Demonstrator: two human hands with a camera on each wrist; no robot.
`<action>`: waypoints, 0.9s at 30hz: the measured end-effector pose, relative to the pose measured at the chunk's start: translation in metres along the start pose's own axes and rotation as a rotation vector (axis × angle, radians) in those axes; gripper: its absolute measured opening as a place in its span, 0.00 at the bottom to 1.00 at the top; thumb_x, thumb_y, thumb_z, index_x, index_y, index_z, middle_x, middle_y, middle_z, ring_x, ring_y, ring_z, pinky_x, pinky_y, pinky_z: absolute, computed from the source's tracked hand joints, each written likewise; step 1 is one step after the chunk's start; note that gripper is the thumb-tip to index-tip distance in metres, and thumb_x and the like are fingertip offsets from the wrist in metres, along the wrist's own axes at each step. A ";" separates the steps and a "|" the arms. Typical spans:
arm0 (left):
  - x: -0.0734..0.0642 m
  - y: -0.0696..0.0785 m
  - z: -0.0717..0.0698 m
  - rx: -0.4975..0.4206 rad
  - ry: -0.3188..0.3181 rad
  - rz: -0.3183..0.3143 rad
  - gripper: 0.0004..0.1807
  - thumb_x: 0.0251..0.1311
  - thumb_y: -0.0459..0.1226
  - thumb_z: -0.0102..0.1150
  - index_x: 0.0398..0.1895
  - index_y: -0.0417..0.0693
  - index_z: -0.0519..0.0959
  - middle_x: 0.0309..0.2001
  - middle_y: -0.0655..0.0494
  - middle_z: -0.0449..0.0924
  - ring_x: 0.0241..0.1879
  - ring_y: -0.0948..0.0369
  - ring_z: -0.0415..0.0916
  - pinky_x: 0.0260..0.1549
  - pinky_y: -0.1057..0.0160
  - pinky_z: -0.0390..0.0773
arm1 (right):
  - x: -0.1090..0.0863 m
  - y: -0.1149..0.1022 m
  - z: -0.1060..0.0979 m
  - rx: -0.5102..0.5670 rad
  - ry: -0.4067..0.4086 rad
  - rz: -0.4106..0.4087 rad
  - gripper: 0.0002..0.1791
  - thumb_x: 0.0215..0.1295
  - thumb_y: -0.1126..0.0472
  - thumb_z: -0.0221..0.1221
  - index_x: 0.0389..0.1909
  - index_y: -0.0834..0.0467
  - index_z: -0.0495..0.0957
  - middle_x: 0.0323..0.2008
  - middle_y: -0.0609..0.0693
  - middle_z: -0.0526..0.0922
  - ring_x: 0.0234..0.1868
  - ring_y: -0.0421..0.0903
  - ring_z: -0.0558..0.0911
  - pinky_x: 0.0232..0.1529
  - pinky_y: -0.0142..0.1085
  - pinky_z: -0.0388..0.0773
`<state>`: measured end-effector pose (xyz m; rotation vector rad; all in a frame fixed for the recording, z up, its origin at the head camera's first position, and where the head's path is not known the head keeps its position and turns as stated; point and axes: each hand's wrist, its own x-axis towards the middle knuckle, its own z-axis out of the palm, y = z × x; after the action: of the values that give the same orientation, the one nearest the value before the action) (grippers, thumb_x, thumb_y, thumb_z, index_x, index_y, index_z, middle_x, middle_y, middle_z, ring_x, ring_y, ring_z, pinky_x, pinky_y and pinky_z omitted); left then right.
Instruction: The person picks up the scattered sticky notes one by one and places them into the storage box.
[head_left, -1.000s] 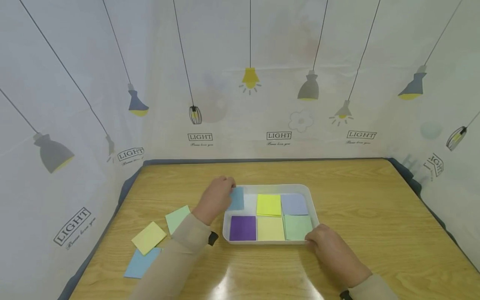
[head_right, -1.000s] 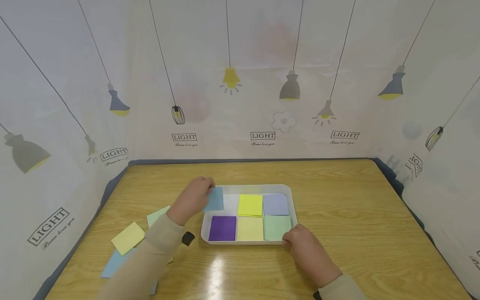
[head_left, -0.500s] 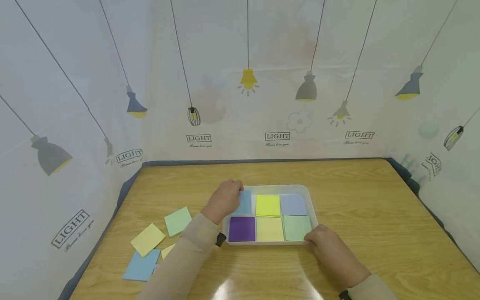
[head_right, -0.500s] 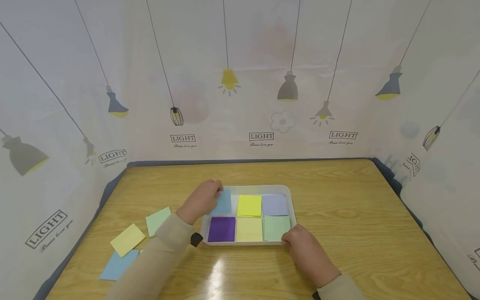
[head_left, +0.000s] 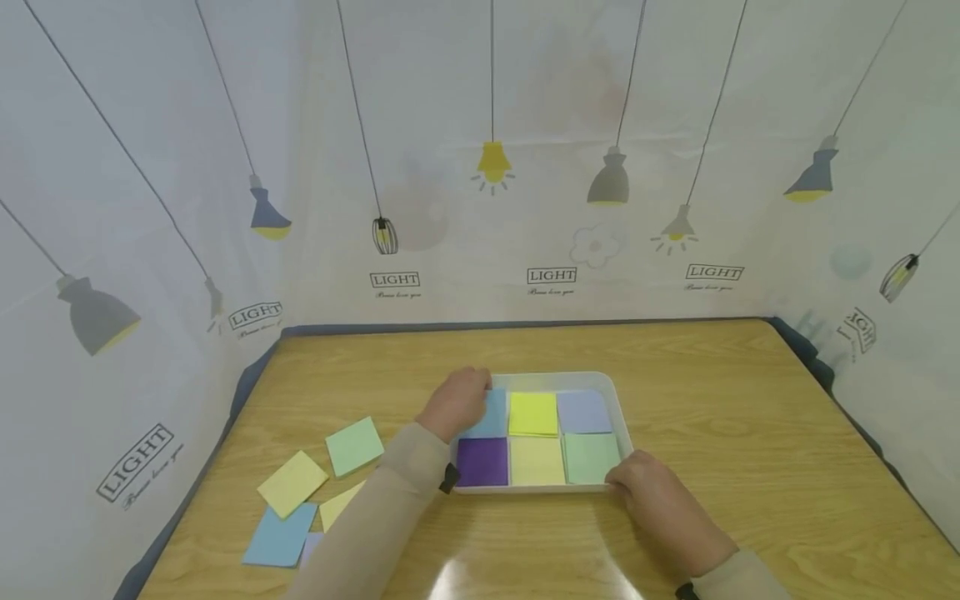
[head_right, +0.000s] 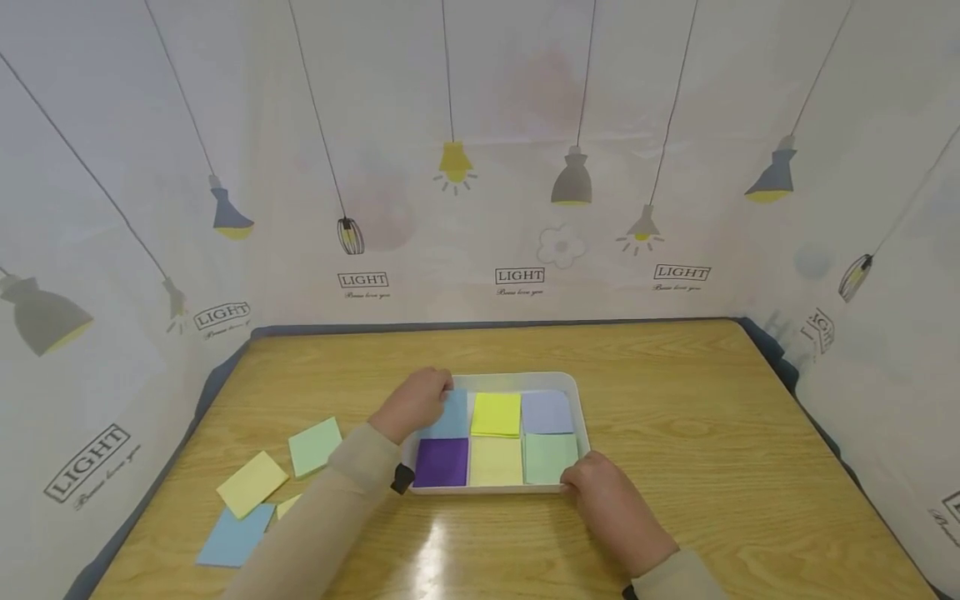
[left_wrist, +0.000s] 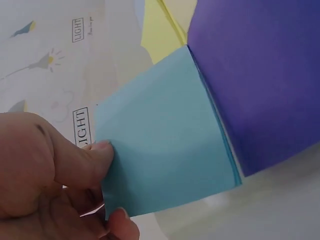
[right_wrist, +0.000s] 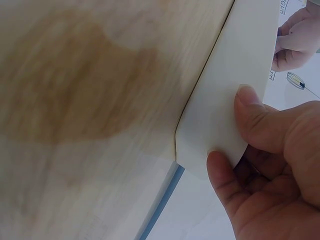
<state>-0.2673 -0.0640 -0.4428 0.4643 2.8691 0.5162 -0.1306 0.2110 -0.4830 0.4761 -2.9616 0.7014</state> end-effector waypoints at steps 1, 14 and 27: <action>0.001 -0.001 0.001 0.005 -0.006 -0.007 0.14 0.72 0.30 0.50 0.56 0.41 0.78 0.54 0.45 0.80 0.57 0.49 0.78 0.58 0.53 0.79 | 0.000 0.000 0.001 0.001 -0.002 -0.001 0.08 0.64 0.67 0.64 0.27 0.53 0.86 0.28 0.41 0.81 0.34 0.36 0.75 0.37 0.32 0.80; 0.013 -0.003 0.008 0.033 0.008 -0.040 0.17 0.69 0.29 0.51 0.58 0.41 0.79 0.54 0.44 0.81 0.56 0.49 0.78 0.59 0.53 0.79 | 0.000 0.001 0.001 0.014 -0.009 0.013 0.10 0.66 0.66 0.64 0.27 0.51 0.85 0.29 0.40 0.81 0.35 0.35 0.75 0.37 0.32 0.80; 0.019 0.002 0.010 -0.003 -0.022 -0.066 0.16 0.70 0.30 0.50 0.57 0.42 0.79 0.53 0.46 0.81 0.54 0.51 0.78 0.58 0.52 0.79 | 0.001 0.003 0.000 0.006 -0.019 -0.017 0.10 0.66 0.66 0.63 0.26 0.52 0.85 0.27 0.40 0.80 0.33 0.35 0.73 0.34 0.30 0.78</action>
<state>-0.2817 -0.0524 -0.4539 0.3713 2.8509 0.5008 -0.1322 0.2128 -0.4843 0.5110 -2.9699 0.7083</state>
